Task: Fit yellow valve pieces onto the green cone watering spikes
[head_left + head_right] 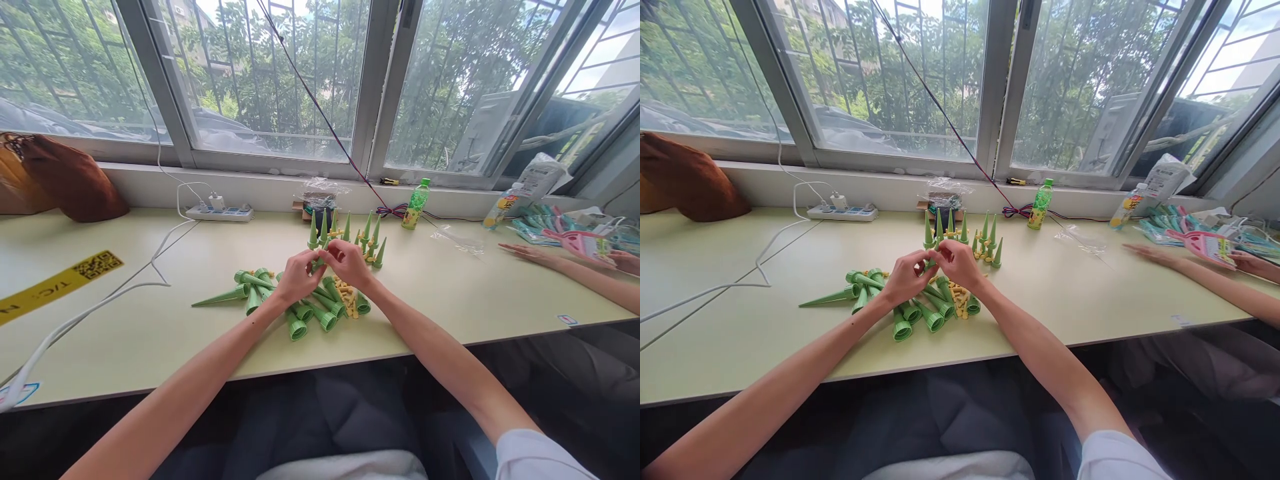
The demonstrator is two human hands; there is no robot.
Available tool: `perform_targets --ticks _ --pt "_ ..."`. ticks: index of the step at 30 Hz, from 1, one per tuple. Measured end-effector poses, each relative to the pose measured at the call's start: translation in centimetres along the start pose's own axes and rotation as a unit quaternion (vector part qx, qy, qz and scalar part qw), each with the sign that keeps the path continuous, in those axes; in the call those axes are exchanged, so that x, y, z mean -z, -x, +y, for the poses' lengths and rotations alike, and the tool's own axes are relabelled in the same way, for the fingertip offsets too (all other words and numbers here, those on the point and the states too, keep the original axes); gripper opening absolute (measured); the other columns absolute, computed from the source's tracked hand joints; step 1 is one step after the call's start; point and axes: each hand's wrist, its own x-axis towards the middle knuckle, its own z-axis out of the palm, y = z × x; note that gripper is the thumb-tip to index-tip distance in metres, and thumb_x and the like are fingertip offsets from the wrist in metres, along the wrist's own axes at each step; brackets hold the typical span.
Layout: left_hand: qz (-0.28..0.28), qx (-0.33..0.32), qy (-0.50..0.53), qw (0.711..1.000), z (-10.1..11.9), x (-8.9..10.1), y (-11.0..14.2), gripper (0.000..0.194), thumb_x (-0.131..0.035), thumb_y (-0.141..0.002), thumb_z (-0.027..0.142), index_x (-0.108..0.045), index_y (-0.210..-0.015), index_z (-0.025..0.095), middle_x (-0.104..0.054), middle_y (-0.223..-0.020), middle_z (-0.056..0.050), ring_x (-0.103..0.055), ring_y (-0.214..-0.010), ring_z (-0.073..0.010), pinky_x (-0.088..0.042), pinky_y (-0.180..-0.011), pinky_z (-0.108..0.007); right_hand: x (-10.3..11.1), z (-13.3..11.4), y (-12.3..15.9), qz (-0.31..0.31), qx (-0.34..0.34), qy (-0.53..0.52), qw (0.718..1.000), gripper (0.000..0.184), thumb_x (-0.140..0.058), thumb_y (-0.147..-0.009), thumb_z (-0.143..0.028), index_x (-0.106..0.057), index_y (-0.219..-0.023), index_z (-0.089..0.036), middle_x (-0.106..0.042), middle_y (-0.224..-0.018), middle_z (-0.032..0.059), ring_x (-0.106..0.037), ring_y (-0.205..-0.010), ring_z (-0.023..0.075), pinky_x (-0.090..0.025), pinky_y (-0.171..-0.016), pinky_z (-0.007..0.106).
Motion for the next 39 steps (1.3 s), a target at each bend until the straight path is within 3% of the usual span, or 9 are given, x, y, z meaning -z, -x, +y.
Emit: perform_targets --ticks 3,6,9,12,17,25,39 --pt "0.001 0.0 -0.006 1.0 0.1 0.0 0.0 0.012 -0.058 -0.085 0.025 -0.065 -0.087 0.016 -0.058 -0.074 -0.002 -0.045 -0.057 -0.0104 -0.038 -0.053 -0.023 -0.2 0.0 0.1 -0.001 -0.002 0.013 1.0 0.036 -0.055 -0.09 -0.049 -0.052 -0.071 -0.019 -0.052 -0.063 -0.0006 -0.043 -0.057 0.012 -0.037 -0.058 0.026" --pt "0.021 0.007 0.016 1.0 0.4 0.2 0.0 0.016 -0.06 -0.086 0.028 -0.067 -0.095 0.017 -0.059 -0.087 -0.004 -0.046 -0.055 -0.008 -0.041 -0.052 -0.022 -0.1 -0.1 0.1 0.022 0.002 0.021 1.0 0.036 -0.052 -0.092 -0.047 -0.05 -0.069 -0.02 -0.052 -0.063 -0.0005 -0.042 -0.056 0.0118 -0.037 -0.056 0.026" --pt "0.078 0.014 0.029 0.996 0.7 0.5 -0.1 0.018 -0.062 -0.085 0.028 -0.067 -0.099 0.017 -0.056 -0.101 -0.006 -0.047 -0.053 -0.0048 -0.043 -0.05 -0.021 0.4 -0.1 0.0 0.095 0.02 0.048 0.994 0.037 -0.05 -0.093 -0.046 -0.047 -0.068 -0.02 -0.049 -0.061 -0.0009 -0.041 -0.055 0.0117 -0.037 -0.056 0.026" --pt "0.12 0.029 0.033 0.992 0.8 0.7 -0.2 0.014 -0.059 -0.087 0.022 -0.066 -0.097 0.017 -0.056 -0.1 -0.006 -0.044 -0.05 -0.0035 -0.041 -0.047 -0.02 1.3 0.2 -0.2 0.197 0.034 0.086 0.976 0.035 -0.048 -0.095 -0.045 -0.049 -0.071 -0.02 -0.053 -0.065 0.0015 -0.047 -0.06 0.0133 -0.04 -0.061 0.027" --pt "0.107 0.041 0.051 0.992 0.4 0.4 -0.2 0.016 -0.051 -0.087 0.012 -0.065 -0.092 0.017 -0.057 -0.097 -0.006 -0.043 -0.049 -0.0039 -0.037 -0.043 -0.018 2.6 1.3 -0.5 0.284 0.03 0.109 0.952 0.034 -0.041 -0.098 -0.047 -0.056 -0.084 -0.02 -0.064 -0.083 0.0074 -0.053 -0.069 0.0152 -0.044 -0.065 0.028" --pt "0.102 0.037 0.057 0.992 0.3 0.2 -0.2 0.016 -0.05 -0.087 0.013 -0.066 -0.084 0.017 -0.055 -0.093 -0.006 -0.048 -0.055 -0.0064 -0.039 -0.044 -0.018 2.6 2.2 -0.9 0.245 0.073 0.144 0.956 0.031 -0.041 -0.1 -0.04 -0.06 -0.088 -0.018 -0.068 -0.09 0.0098 -0.058 -0.073 0.016 -0.046 -0.063 0.028" --pt "0.081 0.031 0.058 0.995 0.6 0.2 -0.2 0.017 -0.05 -0.087 0.015 -0.067 -0.083 0.016 -0.056 -0.097 -0.008 -0.053 -0.065 -0.0098 -0.046 -0.049 -0.019 2.2 2.7 -0.9 0.188 0.069 0.167 0.965 0.033 -0.039 -0.101 -0.042 -0.056 -0.085 -0.02 -0.064 -0.086 0.0084 -0.055 -0.069 0.0159 -0.042 -0.062 0.028"
